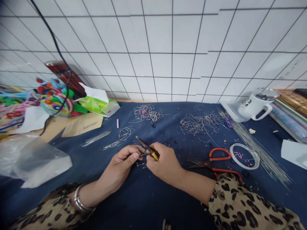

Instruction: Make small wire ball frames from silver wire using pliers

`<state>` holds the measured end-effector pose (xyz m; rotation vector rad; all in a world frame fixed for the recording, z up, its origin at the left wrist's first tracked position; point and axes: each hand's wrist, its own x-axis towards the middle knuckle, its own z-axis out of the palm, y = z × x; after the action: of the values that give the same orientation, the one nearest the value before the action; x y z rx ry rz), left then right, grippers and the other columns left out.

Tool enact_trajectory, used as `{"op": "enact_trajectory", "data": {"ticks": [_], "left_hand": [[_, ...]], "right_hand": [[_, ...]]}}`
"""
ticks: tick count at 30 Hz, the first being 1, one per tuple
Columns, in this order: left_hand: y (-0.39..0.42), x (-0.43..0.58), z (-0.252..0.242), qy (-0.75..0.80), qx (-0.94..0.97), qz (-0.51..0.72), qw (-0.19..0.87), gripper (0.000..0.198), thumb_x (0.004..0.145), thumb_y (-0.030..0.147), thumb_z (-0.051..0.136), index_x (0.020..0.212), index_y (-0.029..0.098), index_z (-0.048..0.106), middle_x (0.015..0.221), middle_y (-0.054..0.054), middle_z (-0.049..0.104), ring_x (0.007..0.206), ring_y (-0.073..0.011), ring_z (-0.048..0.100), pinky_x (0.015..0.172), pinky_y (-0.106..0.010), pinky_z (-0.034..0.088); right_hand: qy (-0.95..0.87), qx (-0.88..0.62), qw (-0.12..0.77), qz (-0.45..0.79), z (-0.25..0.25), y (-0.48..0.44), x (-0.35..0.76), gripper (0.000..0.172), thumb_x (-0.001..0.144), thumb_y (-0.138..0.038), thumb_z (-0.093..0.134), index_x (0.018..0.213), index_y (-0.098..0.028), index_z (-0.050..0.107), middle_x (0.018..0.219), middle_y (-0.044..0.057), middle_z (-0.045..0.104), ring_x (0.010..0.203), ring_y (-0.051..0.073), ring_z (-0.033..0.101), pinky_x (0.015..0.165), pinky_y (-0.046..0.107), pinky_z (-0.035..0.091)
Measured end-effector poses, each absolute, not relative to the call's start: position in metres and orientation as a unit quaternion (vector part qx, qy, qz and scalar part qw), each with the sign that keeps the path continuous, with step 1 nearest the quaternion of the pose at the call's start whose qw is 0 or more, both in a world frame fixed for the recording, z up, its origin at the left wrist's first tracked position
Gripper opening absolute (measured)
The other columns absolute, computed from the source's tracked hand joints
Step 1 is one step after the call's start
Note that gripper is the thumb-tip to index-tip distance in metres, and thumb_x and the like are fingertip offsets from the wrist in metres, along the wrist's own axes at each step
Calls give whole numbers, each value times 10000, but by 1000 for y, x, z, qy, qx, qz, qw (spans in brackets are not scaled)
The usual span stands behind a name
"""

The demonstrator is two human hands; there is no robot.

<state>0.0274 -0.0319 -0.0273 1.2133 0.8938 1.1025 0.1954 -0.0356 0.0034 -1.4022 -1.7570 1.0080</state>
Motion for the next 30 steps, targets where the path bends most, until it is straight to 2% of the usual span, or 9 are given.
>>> {"op": "enact_trajectory", "data": {"ticks": [16, 22, 30], "left_hand": [[-33, 28, -27, 391, 532, 460, 594, 94, 840, 231, 568, 777, 169, 599, 934, -50, 587, 908, -183, 532, 863, -327, 397], [-32, 23, -27, 413, 597, 473, 500, 73, 836, 226, 571, 786, 182, 602, 1092, -68, 527, 1073, -218, 479, 950, -362, 348], [-31, 11, -15, 382, 743, 404, 374, 99, 865, 170, 505, 861, 201, 599, 1006, -61, 524, 1020, -200, 470, 912, -337, 354]], "right_hand": [[-700, -544, 322, 332, 2, -34, 197, 76, 765, -190, 507, 748, -183, 581, 652, -26, 555, 603, 101, 490, 577, 212, 371], [-726, -547, 316, 271, -2, -33, 200, 86, 787, -211, 506, 773, -188, 587, 670, -15, 574, 625, 111, 512, 594, 218, 376], [-783, -483, 334, 207, -7, -36, 204, 76, 788, -192, 500, 807, -179, 572, 709, -6, 573, 657, 111, 522, 643, 227, 381]]}}
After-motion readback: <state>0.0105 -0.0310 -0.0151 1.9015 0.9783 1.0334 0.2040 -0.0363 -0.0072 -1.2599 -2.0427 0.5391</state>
